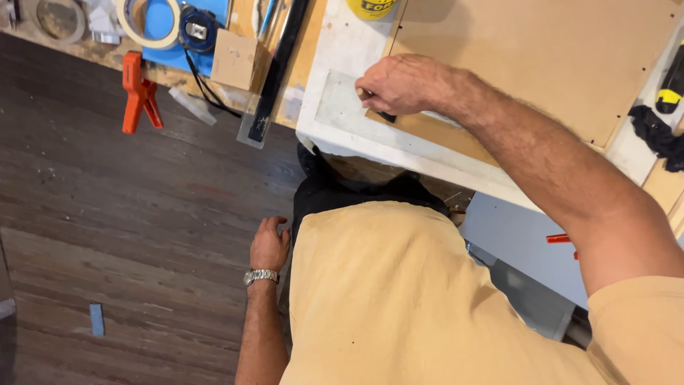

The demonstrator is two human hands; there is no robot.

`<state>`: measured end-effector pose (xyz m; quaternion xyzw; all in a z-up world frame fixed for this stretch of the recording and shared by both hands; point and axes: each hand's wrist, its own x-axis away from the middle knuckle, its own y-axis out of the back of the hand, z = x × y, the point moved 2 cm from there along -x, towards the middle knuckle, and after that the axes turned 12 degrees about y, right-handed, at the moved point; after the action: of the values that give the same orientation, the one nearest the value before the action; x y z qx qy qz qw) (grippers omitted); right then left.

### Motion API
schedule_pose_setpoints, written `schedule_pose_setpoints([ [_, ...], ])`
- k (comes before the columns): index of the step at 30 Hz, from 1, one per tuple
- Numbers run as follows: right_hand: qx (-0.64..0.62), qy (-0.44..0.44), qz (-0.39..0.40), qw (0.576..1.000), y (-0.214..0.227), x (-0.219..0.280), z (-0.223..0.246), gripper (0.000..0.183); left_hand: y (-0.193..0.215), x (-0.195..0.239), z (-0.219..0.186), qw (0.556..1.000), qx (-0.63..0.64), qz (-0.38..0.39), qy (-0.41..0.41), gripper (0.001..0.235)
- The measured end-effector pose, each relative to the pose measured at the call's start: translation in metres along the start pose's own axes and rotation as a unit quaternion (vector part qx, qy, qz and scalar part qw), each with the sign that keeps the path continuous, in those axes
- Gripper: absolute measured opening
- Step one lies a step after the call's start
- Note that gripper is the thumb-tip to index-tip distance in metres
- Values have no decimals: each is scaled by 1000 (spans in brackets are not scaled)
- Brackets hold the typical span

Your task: Applying glue to a wooden strip and attaching it to a picture frame

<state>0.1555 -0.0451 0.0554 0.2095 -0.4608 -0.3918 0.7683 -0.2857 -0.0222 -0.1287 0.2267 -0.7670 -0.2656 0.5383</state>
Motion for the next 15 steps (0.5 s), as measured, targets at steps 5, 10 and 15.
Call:
schedule_pose_setpoints([
  [5, 5, -9, 31, 999, 12, -19, 19, 26, 0, -2, -5, 1000, 14, -5, -2, 29],
  [10, 8, 33, -1, 999, 2, -31, 8, 21, 1, -11, -24, 1000, 10, -3, -24, 31],
  [15, -28, 123, -158, 979, -4, -15, -2, 9, -19, -35, -19, 999, 27, 7, -43, 31],
])
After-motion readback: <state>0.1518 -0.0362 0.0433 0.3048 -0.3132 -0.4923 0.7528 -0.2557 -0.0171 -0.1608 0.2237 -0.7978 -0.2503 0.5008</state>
